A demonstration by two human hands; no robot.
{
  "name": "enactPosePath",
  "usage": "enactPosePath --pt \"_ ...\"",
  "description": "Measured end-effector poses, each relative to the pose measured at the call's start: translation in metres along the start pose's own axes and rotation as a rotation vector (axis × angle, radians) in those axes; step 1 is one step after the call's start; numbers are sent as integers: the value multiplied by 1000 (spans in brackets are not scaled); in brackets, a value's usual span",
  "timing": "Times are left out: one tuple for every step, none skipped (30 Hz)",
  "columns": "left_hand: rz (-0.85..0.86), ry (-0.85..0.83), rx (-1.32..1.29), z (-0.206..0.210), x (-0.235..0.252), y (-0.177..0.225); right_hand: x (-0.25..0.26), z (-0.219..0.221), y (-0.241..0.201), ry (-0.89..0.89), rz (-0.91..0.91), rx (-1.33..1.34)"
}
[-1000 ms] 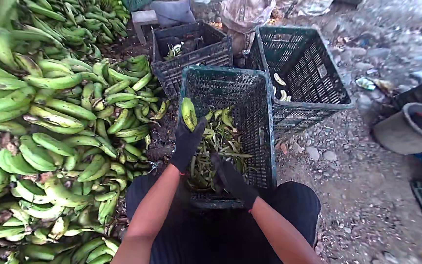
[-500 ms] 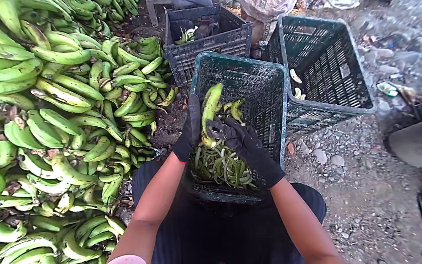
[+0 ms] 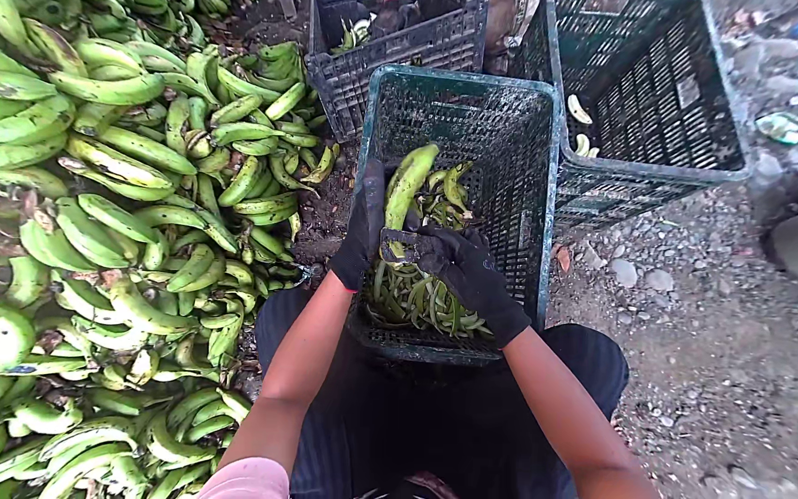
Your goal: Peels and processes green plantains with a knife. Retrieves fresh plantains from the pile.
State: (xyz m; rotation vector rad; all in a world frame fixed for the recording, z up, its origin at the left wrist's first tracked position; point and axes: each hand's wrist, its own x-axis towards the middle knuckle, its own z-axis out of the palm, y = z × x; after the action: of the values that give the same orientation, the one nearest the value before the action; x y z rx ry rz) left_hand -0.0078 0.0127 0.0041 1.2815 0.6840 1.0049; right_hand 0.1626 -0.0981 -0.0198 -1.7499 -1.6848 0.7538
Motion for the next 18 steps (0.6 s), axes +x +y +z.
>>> enactPosePath --pt "-15 -3 41 1 -2 0 0 1 1 -4 27 16" --pt "-24 7 68 3 -3 0 0 2 2 8 41 26" --pt "-27 31 93 6 -4 0 -1 4 2 30 51 36" --pt "-20 67 136 9 -5 0 0 7 2 56 63 33" --pt "-1 98 214 11 -6 -1 2 9 2 82 95 31" --pt "23 95 318 11 -9 -1 6 10 2 99 133 41" --pt "38 99 390 13 -11 -4 10 11 3 124 174 38" --pt "34 100 409 15 -12 -8 14 10 3 144 217 34" --pt "10 125 353 20 -12 -15 18 9 4 158 261 26" --pt "-40 161 241 27 -13 -21 23 7 6 161 312 12" --pt "-82 183 165 34 -16 -24 28 5 9 162 357 -3" --pt "-131 175 118 40 -23 -24 33 1 12 174 398 -4" --pt "-196 149 93 45 -29 -24 36 -3 18 207 429 13" --pt "-263 118 74 50 -34 -22 39 -8 26 267 440 55" --pt "-315 83 44 54 -38 -21 40 -15 34 317 446 105" --pt "-347 38 -9 55 -41 -19 40 -23 39 331 444 146" --pt "-350 2 -74 52 -40 -17 36 -30 41 327 392 185" --pt "-329 -34 -142 46 -38 -17 31 -33 39 307 312 242"
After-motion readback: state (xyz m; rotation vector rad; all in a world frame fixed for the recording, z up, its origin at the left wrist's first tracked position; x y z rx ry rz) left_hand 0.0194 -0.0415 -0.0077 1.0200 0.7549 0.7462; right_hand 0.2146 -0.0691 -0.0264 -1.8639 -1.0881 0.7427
